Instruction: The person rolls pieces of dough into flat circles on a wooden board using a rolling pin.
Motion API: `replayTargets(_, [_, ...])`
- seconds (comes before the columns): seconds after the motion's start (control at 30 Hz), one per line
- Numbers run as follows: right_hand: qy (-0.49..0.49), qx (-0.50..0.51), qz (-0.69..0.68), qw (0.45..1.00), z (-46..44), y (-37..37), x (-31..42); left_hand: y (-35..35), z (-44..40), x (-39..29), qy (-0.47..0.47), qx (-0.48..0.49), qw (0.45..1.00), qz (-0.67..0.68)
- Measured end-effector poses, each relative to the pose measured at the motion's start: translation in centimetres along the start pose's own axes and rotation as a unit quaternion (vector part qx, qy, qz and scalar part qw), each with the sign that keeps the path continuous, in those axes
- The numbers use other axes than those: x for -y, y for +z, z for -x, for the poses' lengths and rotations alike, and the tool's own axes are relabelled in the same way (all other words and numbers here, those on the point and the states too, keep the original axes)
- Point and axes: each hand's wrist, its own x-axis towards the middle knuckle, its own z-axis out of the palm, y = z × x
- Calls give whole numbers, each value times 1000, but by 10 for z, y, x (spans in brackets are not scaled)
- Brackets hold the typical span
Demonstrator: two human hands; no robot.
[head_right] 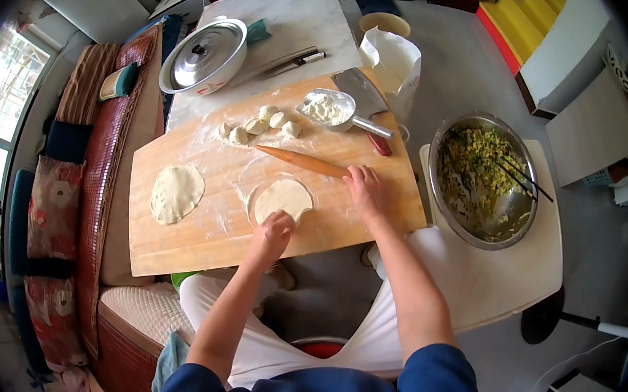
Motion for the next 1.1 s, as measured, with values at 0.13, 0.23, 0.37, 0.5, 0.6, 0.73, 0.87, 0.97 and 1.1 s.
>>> replayTargets(0.13, [1, 2, 4, 1000, -1, 2, -2, -5, 12, 4, -68, 37, 989, 124])
replayTargets(0.23, [-3, 1, 1, 1000, -1, 2, -2, 2, -4, 25, -112, -30, 993, 34])
replayTargets(0.37, [0, 7, -7, 1000, -2, 1, -2, 24, -43, 28, -73, -34, 975, -205])
replayTargets(0.5, [8, 15, -16, 1000, -2, 0, 0, 34, -50, 17, -83, 40, 968, -233])
replayTargets(0.6, [2, -4, -25, 1000, -2, 1, -1, 37, -45, 2, -91, 41, 964, -248])
replayTargets(0.73, [-8, 10, -37, 999, 3, -3, -1, 49, -38, 2, -98, 50, 970, -217])
replayTargets(0.87, [-10, 3, -42, 999, -4, 3, 0, 37, -48, 50, -108, -40, 969, -220])
replayTargets(0.97, [-7, 10, -38, 999, -2, 3, -2, 9, -57, 94, -166, -95, 942, -276])
replayTargets(1.1, [-4, 19, -28, 999, -4, -4, 0, -9, -69, 122, -217, -61, 943, -243])
